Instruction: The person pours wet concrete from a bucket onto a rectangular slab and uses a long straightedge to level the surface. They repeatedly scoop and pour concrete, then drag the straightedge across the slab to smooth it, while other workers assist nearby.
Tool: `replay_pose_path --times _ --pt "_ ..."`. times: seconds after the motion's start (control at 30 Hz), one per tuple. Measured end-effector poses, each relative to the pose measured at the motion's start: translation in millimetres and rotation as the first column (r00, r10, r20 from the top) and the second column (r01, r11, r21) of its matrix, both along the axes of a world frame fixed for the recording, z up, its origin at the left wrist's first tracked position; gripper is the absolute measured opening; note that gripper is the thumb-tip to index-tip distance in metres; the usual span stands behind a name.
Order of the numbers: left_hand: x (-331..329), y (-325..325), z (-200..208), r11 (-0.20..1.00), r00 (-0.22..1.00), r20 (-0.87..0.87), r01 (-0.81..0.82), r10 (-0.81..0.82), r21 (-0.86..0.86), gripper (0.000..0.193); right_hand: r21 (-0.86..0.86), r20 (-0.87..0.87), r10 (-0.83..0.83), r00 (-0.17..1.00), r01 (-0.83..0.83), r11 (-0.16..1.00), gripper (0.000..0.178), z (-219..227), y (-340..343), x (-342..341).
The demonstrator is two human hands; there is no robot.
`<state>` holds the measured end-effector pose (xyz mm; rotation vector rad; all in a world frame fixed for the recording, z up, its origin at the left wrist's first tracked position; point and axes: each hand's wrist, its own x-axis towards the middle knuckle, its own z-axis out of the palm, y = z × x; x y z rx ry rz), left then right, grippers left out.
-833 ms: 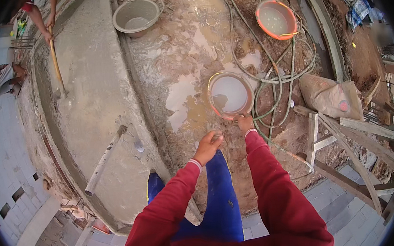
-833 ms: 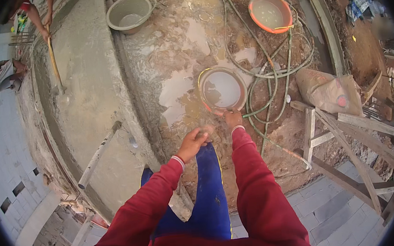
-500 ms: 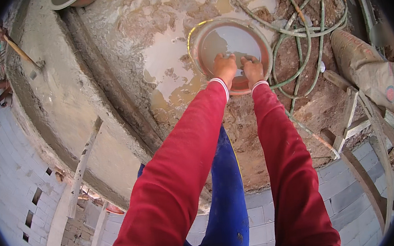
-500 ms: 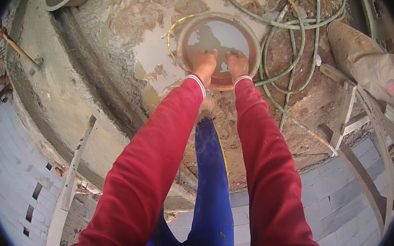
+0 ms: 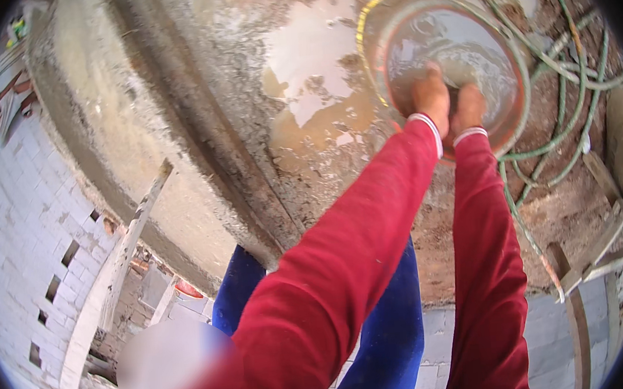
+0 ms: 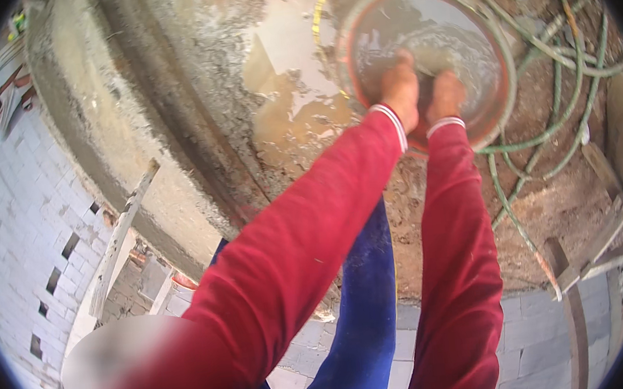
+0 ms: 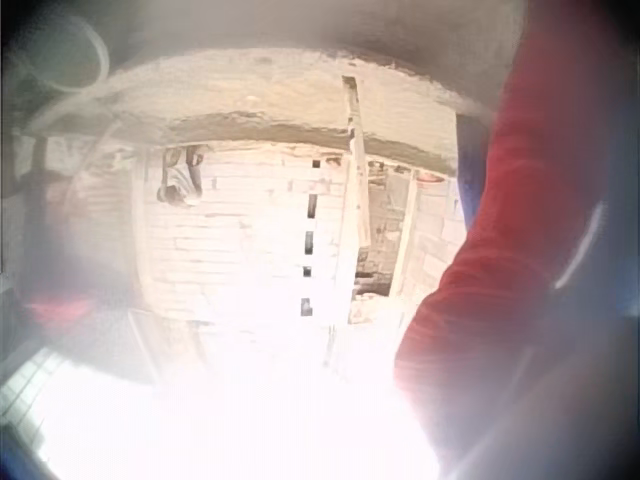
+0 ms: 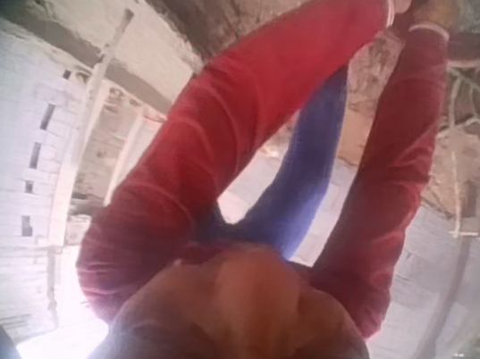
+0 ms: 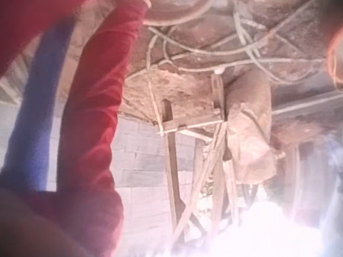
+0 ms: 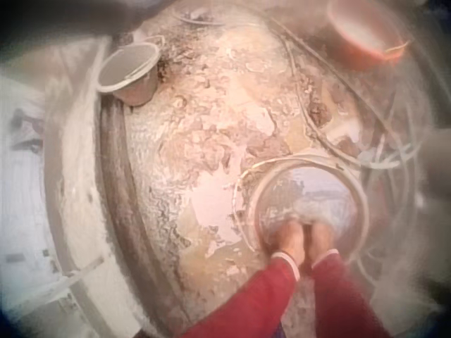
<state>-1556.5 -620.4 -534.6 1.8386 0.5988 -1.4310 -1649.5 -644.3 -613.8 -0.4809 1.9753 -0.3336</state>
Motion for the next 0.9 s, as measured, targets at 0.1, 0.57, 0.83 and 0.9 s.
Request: replay_pose_path --times 0.1,0.57,0.83,0.9 --pt "-3 6 21 0.978 0.996 0.062 0.071 -0.06 -0.196 0.058 -0.231 0.313 -0.006 0.95 0.082 0.97 0.035 13 -16 -21" --pt "229 292 453 -0.052 0.591 -0.553 -0.654 0.587 -0.755 0.039 0.39 0.884 -0.468 -0.016 -0.526 0.756 0.032 525 277 307" --pt "289 637 493 0.031 0.249 -0.352 -0.852 0.902 -0.523 0.039 -0.887 0.153 0.897 -0.414 -0.459 -0.06 0.028 626 502 401" --pt "310 653 506 0.001 0.23 -0.368 -0.85 0.901 -0.527 0.043 -0.892 -0.144 0.94 -0.31 -0.371 -0.259 0.03 644 509 413"
